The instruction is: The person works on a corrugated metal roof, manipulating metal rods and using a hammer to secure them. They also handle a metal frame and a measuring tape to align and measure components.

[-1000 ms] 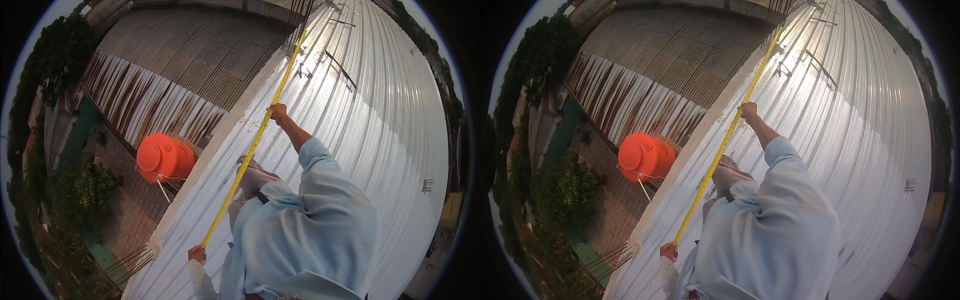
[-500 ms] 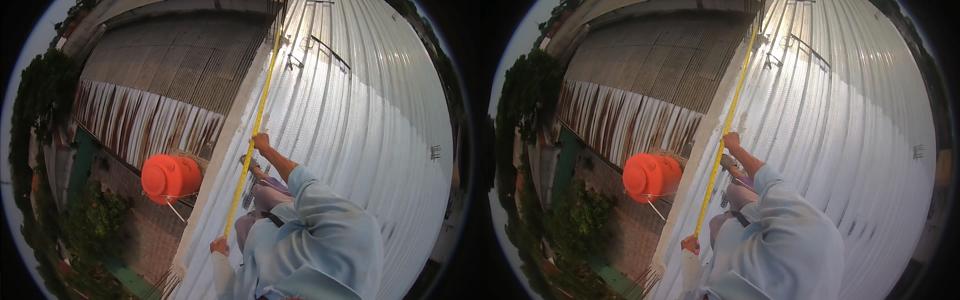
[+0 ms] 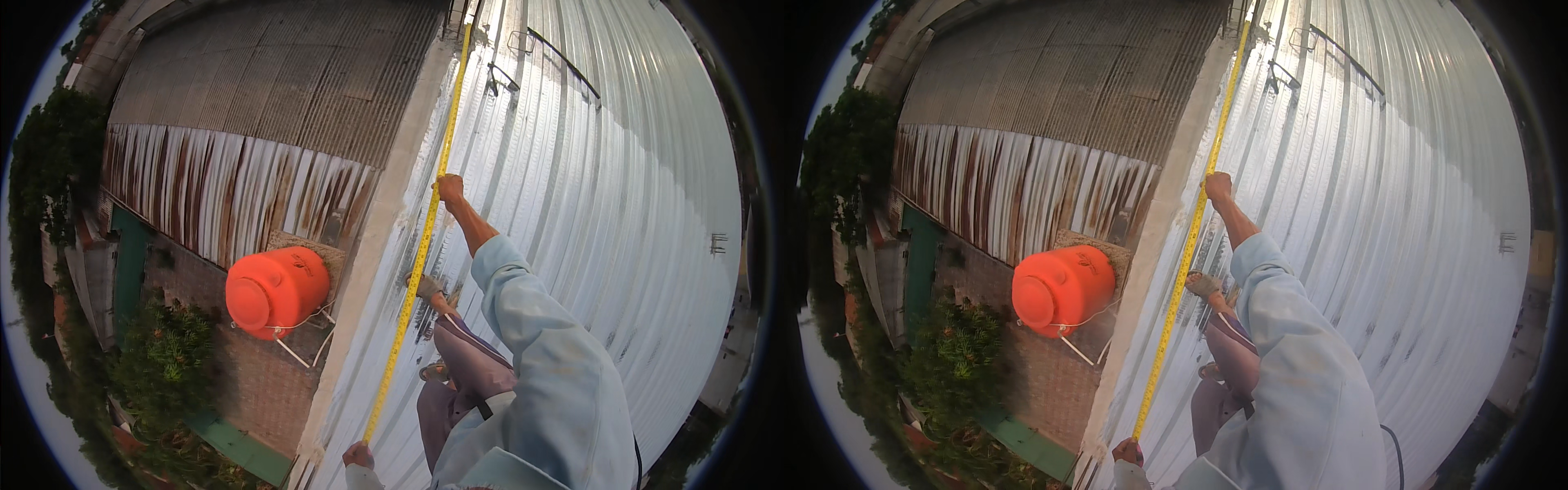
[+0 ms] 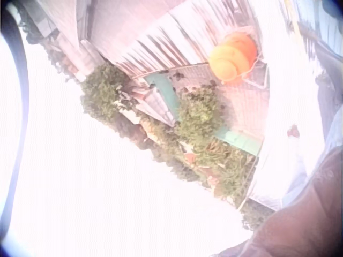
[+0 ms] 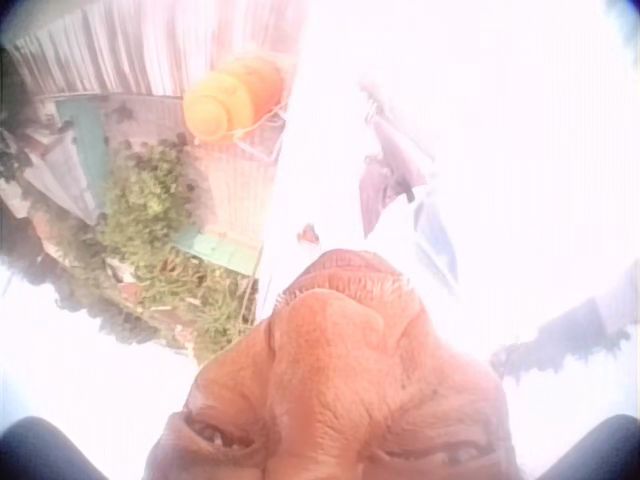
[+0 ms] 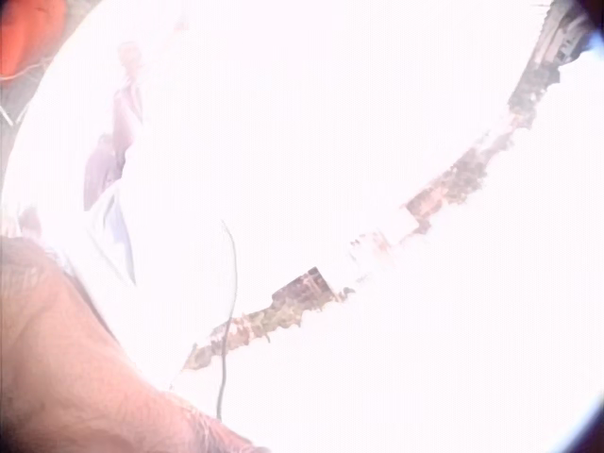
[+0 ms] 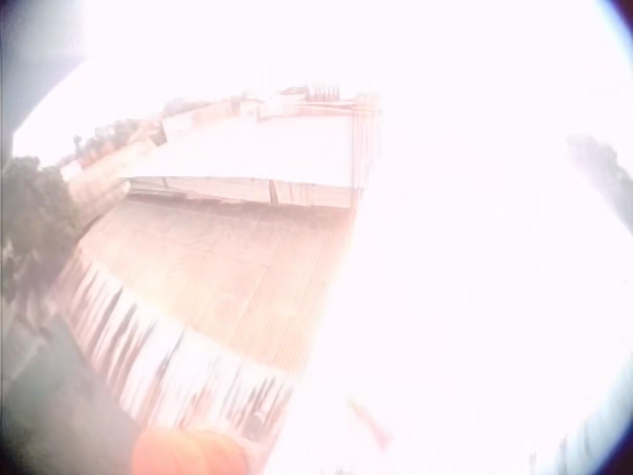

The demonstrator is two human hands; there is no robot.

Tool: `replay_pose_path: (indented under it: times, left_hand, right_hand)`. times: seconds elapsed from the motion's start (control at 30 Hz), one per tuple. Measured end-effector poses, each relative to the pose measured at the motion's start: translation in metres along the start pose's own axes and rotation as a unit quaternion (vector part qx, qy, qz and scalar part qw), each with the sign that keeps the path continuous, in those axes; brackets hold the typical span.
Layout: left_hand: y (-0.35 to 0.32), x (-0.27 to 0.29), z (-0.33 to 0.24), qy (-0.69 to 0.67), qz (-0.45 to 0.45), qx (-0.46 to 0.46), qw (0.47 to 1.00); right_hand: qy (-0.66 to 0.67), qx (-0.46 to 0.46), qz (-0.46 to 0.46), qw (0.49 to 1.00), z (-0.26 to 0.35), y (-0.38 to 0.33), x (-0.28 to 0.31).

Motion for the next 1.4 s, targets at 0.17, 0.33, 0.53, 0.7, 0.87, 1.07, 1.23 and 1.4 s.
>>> replay_pose_path:
  times: [0.17,0.33,0.53,0.7,0.87,1.07,1.23,1.4]
  left_hand:
    - [0.051,-0.07,-0.056,0.016,0.049,-0.014,0.999]
    - [0.084,-0.12,-0.112,0.069,0.056,-0.014,0.996]
    - [0.126,-0.171,-0.125,0.073,0.035,-0.048,0.996]
    - [0.164,-0.235,-0.143,0.077,0.102,-0.075,0.989]
    - [0.174,-0.254,-0.167,0.083,0.108,-0.079,0.987]
    - [0.182,-0.221,-0.157,0.092,0.057,-0.068,0.992]
    - [0.192,-0.216,-0.148,0.104,0.072,-0.06,0.99]
    - [0.201,-0.212,-0.146,0.206,0.058,-0.12,0.969]
  right_hand:
    - [0.387,-0.188,-0.052,0.901,-0.038,0.065,0.005]
    - [0.392,-0.169,-0.066,0.902,-0.028,0.106,-0.008]
    - [0.334,-0.138,-0.007,0.933,-0.041,0.154,-0.08]
    - [0.061,0.013,-0.084,0.995,-0.152,0.247,-0.075]
    - [0.098,-0.047,-0.091,0.99,-0.159,0.256,-0.06]
    - [-0.354,0.119,0.085,0.924,-0.023,0.183,-0.094]
    - [-0.229,0.003,0.067,0.971,-0.06,0.176,-0.077]
    - [0.07,-0.17,0.041,0.982,-0.069,0.161,-0.075]
Point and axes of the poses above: each hand's wrist, its own y-axis towards the middle knuckle, its own x-axis out of the back of the hand, z = x × y, the point moved 5 cm from there along y, towards the middle knuckle
